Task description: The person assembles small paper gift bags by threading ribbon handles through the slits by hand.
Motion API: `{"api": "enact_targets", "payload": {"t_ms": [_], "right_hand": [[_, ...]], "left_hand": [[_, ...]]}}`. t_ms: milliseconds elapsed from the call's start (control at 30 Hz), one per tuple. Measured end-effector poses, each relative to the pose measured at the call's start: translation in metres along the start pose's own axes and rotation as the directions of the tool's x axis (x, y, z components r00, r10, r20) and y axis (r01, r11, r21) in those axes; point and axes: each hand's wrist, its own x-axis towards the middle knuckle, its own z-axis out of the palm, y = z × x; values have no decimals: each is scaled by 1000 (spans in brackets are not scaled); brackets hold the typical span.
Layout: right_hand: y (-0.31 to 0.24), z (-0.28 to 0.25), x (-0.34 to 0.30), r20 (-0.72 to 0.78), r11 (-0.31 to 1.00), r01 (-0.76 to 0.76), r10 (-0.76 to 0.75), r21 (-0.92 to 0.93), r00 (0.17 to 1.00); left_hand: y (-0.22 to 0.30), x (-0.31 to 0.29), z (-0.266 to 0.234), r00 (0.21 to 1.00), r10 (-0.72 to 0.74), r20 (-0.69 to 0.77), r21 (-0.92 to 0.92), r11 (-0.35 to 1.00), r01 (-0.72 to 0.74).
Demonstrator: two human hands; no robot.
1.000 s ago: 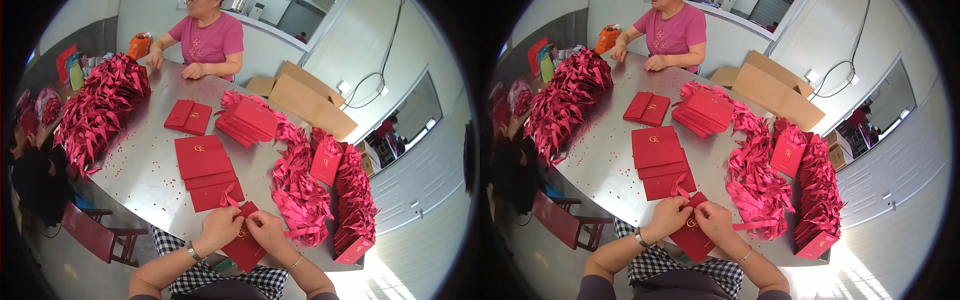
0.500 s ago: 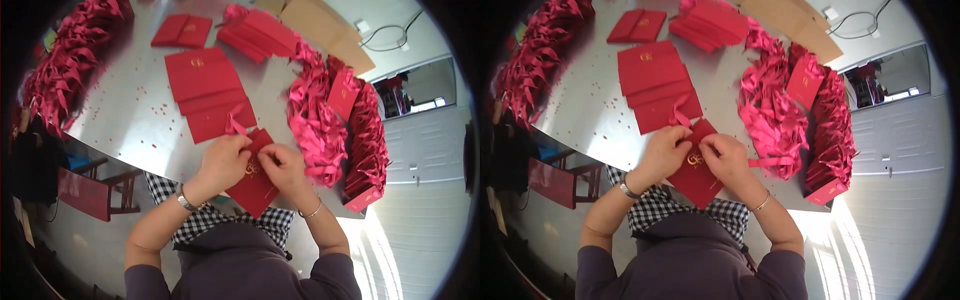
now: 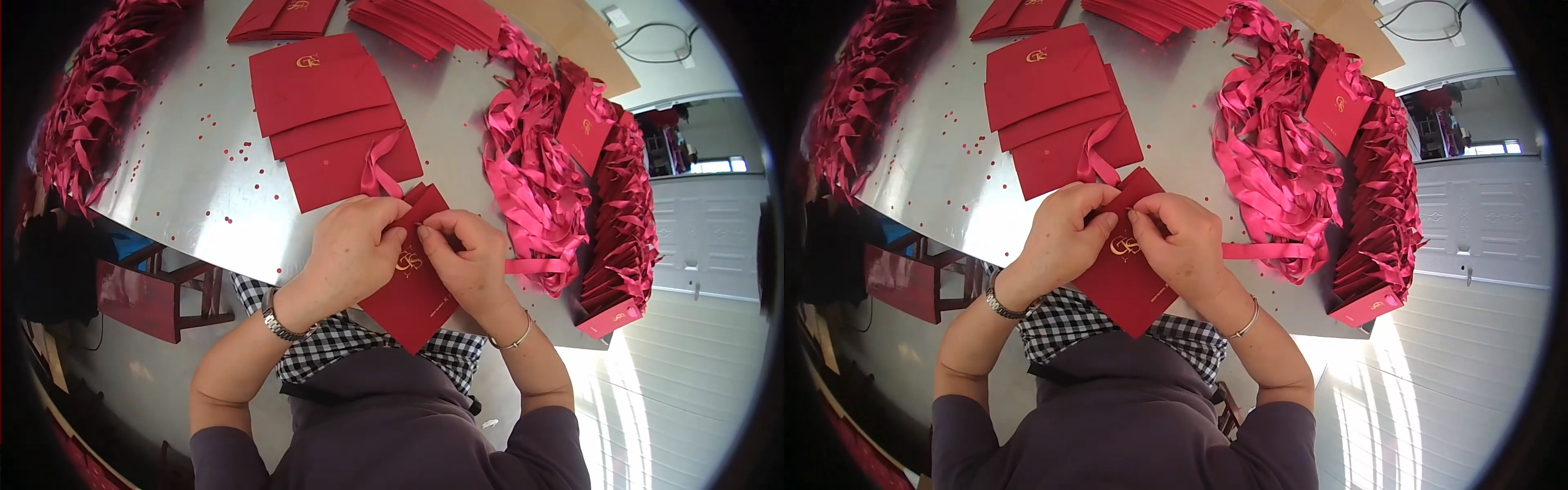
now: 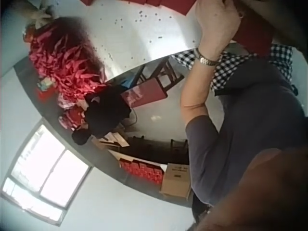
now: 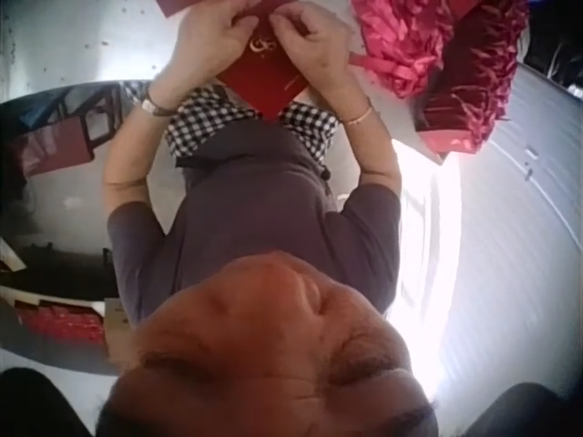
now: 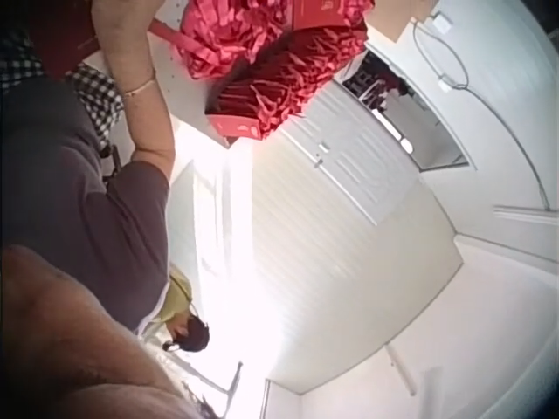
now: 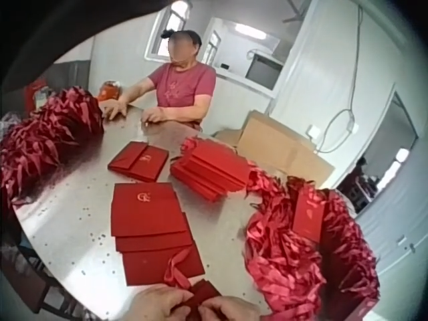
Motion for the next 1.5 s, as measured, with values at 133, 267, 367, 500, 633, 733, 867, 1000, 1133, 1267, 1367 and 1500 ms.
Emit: {"api": "enact_targets", "payload": {"t_ms": [133,267,367,500,633,733,867,1000,1133,1267,1367,1500], "right_hand": [[-5,5,3,-24,997,20,-21,-68,999],[-6,6,7,102,870,280,-262,-406,960],[-6,4,13,89,954,140,-120,-267,989],[-4,0,10,50,987,59,-52,-151,997],[-2,4,8,36,979,107,-102,-174,994],[-9,4,12,166,839,315,-268,-445,949],[-13,-1,31,269,885,236,-132,-401,954],[-5,-3,32,296,939,133,-35,-317,954],[-9,-4,35,391,977,3,82,-212,917],[-2,-18,31,443,982,50,37,-184,896],[-4,-14,23,347,998,22,-3,-51,938],[6,-21,11,252,995,99,-91,-17,963]], "left_hand": [[-1,1,2,1000,16,-6,34,999,-15],[-3,0,6,996,81,-37,116,990,-77],[-2,0,7,993,101,-66,109,990,-94],[2,0,4,996,49,-68,58,997,-45],[-1,1,4,997,60,-57,70,996,-56],[-5,1,3,996,78,-44,103,992,-73],[-2,1,3,993,108,-55,87,991,-103],[-1,2,7,974,200,-102,112,976,-189],[-10,-6,4,976,210,-56,131,971,-201],[-1,3,-6,981,195,17,16,981,-195],[6,11,-25,981,62,184,-146,989,-36],[17,27,-22,949,95,299,-98,993,-68]]}}
